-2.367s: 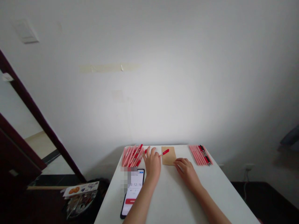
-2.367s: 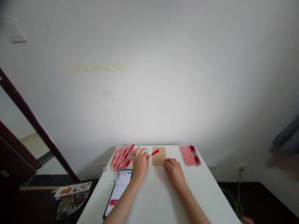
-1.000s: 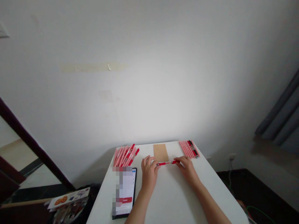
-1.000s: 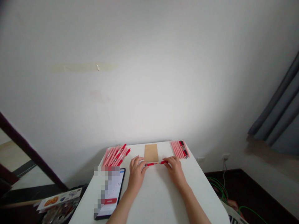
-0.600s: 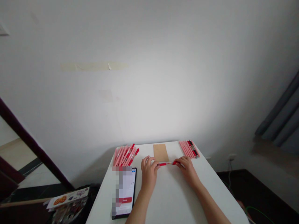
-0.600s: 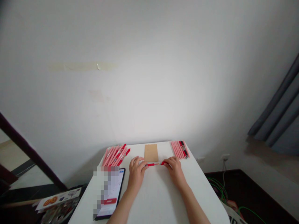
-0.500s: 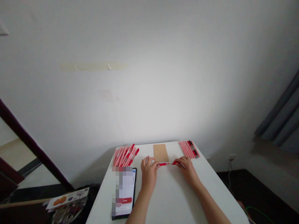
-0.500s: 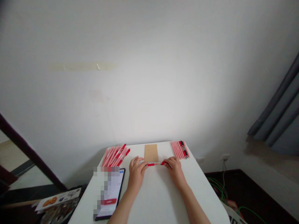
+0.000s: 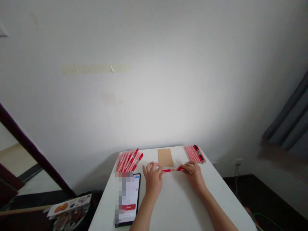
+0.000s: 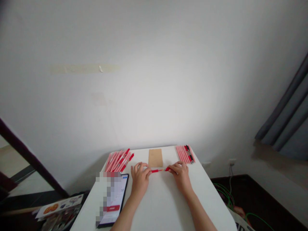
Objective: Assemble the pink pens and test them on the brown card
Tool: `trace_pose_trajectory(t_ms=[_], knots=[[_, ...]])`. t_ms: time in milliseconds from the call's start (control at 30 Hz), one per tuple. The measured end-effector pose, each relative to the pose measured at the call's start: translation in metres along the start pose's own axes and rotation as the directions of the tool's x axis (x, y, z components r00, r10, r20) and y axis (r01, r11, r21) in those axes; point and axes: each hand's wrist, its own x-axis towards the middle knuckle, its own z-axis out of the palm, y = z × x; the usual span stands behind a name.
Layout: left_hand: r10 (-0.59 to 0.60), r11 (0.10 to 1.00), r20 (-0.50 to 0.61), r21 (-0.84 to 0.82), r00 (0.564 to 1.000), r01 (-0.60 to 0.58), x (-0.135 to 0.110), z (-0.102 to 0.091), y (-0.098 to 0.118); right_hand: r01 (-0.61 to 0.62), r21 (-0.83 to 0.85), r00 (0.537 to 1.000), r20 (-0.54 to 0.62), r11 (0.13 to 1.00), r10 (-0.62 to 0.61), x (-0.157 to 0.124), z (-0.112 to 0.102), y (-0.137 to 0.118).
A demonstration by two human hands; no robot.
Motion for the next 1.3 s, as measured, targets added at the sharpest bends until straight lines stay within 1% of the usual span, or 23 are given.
trace_pose_trajectory(t_ms=[133, 333, 567, 633, 733, 867, 1033, 1300], knots=[[-0.002, 1.000, -0.002, 0.012, 1.000, 0.002, 0.000, -0.001, 0.001, 0.010, -0.013, 1.000, -0.002, 1.000, -0.010, -0.001, 0.000, -0.001], [-0.026, 1.000, -0.011, 0.016, 1.000, 0.026, 0.000, -0.002, 0.002, -0.006, -0.070, 1.000, -0.013, 0.998, 0.005, -0.003, 0.001, -0.004], [-0.069, 0.998, -0.003, 0.001, 0.998, 0.069, 0.001, -0.006, 0.001, 0.001, -0.116, 0.998, -0.054, 0.993, -0.008, -0.005, 0.000, -0.013], [-0.083, 0.997, 0.000, 0.001, 0.997, 0.083, 0.001, -0.005, 0.001, -0.003, -0.112, 0.999, -0.053, 0.994, -0.003, -0.005, 0.000, -0.014], [-0.089, 0.996, -0.014, 0.004, 0.996, 0.089, 0.000, -0.002, 0.001, -0.044, -0.081, 0.999, -0.036, 0.996, 0.041, -0.005, 0.002, -0.013], [-0.059, 0.998, -0.006, 0.001, 0.998, 0.059, -0.001, 0.001, 0.000, -0.097, -0.009, 0.995, -0.005, 0.995, 0.097, -0.003, 0.004, -0.008], [-0.029, 0.999, -0.004, 0.031, 1.000, 0.029, -0.001, 0.000, 0.001, -0.104, 0.064, 0.993, 0.058, 0.993, 0.100, -0.001, 0.003, -0.004], [-0.065, 0.998, 0.020, -0.016, 0.998, 0.065, 0.000, -0.004, 0.002, -0.089, -0.007, 0.995, 0.049, 0.996, 0.089, -0.004, 0.004, -0.005]])
